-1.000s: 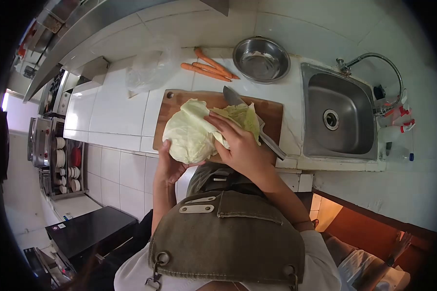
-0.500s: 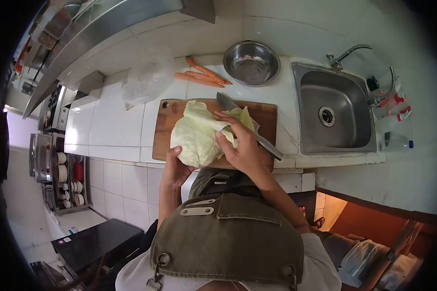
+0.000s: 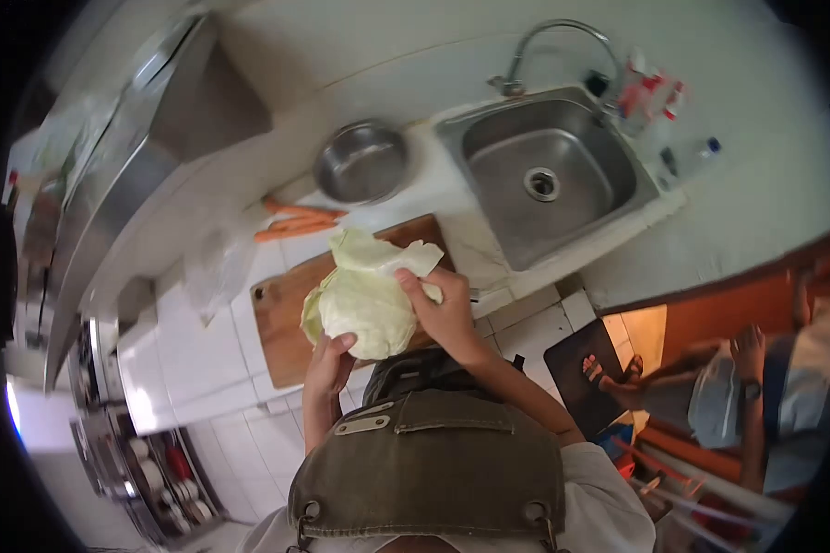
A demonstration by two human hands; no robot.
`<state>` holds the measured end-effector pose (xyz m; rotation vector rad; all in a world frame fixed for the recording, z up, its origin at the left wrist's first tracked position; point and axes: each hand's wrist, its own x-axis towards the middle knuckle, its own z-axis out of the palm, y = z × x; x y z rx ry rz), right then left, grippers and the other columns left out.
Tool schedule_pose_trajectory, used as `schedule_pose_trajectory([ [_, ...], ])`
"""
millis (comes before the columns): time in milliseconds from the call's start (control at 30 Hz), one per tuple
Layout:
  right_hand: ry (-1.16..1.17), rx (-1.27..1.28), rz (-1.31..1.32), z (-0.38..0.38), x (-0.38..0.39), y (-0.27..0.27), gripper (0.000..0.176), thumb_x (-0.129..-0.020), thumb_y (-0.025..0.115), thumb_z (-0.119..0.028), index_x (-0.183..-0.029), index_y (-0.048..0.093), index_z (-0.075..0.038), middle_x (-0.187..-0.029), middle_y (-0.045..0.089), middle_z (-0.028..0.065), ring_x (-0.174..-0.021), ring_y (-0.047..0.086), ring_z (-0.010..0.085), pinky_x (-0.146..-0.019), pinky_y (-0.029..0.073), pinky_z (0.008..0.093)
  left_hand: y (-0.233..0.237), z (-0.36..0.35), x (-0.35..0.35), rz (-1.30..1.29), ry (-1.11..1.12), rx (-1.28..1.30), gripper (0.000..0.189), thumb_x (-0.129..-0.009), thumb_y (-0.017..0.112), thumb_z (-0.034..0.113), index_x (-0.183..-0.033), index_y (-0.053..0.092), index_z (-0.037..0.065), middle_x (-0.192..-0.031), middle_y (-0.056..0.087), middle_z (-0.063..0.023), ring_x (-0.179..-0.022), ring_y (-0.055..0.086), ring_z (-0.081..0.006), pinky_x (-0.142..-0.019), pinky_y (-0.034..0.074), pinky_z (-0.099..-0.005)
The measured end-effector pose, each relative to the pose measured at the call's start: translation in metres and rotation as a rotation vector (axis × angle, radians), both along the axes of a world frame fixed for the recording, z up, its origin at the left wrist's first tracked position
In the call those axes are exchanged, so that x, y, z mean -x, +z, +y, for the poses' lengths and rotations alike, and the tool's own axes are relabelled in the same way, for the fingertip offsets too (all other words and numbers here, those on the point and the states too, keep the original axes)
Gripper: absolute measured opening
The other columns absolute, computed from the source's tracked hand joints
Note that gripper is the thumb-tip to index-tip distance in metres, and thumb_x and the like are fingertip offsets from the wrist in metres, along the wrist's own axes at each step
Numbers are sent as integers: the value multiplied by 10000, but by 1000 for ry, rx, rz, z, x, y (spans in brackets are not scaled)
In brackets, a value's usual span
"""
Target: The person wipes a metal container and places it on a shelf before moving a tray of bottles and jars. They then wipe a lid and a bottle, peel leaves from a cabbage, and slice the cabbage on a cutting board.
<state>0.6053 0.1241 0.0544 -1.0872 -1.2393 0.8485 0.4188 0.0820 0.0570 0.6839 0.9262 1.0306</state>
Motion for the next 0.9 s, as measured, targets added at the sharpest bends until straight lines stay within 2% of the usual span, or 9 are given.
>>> schedule_pose_trajectory([
  [67,-121,-14,-62,-6,-11,1,181,-876,686,-151,-925,690,24,-772,697,115,-688,632,110,-621,485,273,-17,9,-6,-47,-40,5,764,-813,674,238,-1407,274,-28,-1350,450,-164,-1198,510,-264,-1002,433,-361],
  [167,-223,-71,-125,-11,-18,3,171,-859,696,-136,-938,692,15,-791,693,147,-679,664,176,-623,497,291,-12,15,-19,-86,-71,77,700,-857,634,261,-1395,291,-26,-1342,466,-166,-1172,543,-273,-986,466,-376],
  [233,-224,-129,-145,-12,-21,1,163,-850,695,-125,-955,697,0,-815,691,156,-684,677,242,-624,508,310,-24,21,-24,-44,1,153,676,-871,628,348,-1396,338,37,-1341,498,-139,-1217,522,-279,-1012,461,-426],
  [333,-210,-114,-179,-14,-25,0,157,-860,687,-114,-937,686,22,-827,697,145,-727,681,192,-650,514,290,-30,26,-27,-66,0,146,641,-892,612,350,-1384,353,30,-1309,527,-142,-1181,553,-277,-973,493,-421],
  [400,-220,-87,-201,-15,-25,-1,156,-857,686,-111,-951,688,13,-834,696,151,-733,687,215,-651,517,290,-26,25,-28,-84,-24,141,617,-886,612,319,-1367,370,18,-1301,536,-141,-1166,564,-274,-958,505,-407],
  [467,-258,-124,-227,-12,-25,-2,183,-859,685,-187,-938,706,-23,-781,675,160,-655,663,271,-575,497,322,-28,25,-27,-61,-26,119,591,-883,602,282,-1359,376,13,-1304,535,-139,-1167,564,-271,-957,505,-400],
  [733,-265,-135,-217,-3,-19,9,175,-865,680,-197,-868,695,-23,-709,649,134,-573,604,261,-527,462,335,-25,19,-18,45,21,56,625,-847,633,262,-1354,376,3,-1263,545,-134,-1119,582,-258,-948,507,-396],
  [800,-244,-234,-373,-2,-19,12,122,-835,694,-93,-924,697,-11,-823,683,123,-691,656,235,-616,503,307,-18,16,-17,3,78,76,629,-840,640,234,-1357,370,-2,-1284,529,-144,-1138,571,-272,-955,502,-400],
  [900,-225,-283,-406,-2,-18,22,119,-819,701,-83,-918,696,-18,-836,667,112,-696,640,243,-614,500,316,-7,13,-19,-72,89,107,681,-844,616,189,-1410,284,9,-1320,477,-169,-1181,532,-274,-960,491,-386],
])
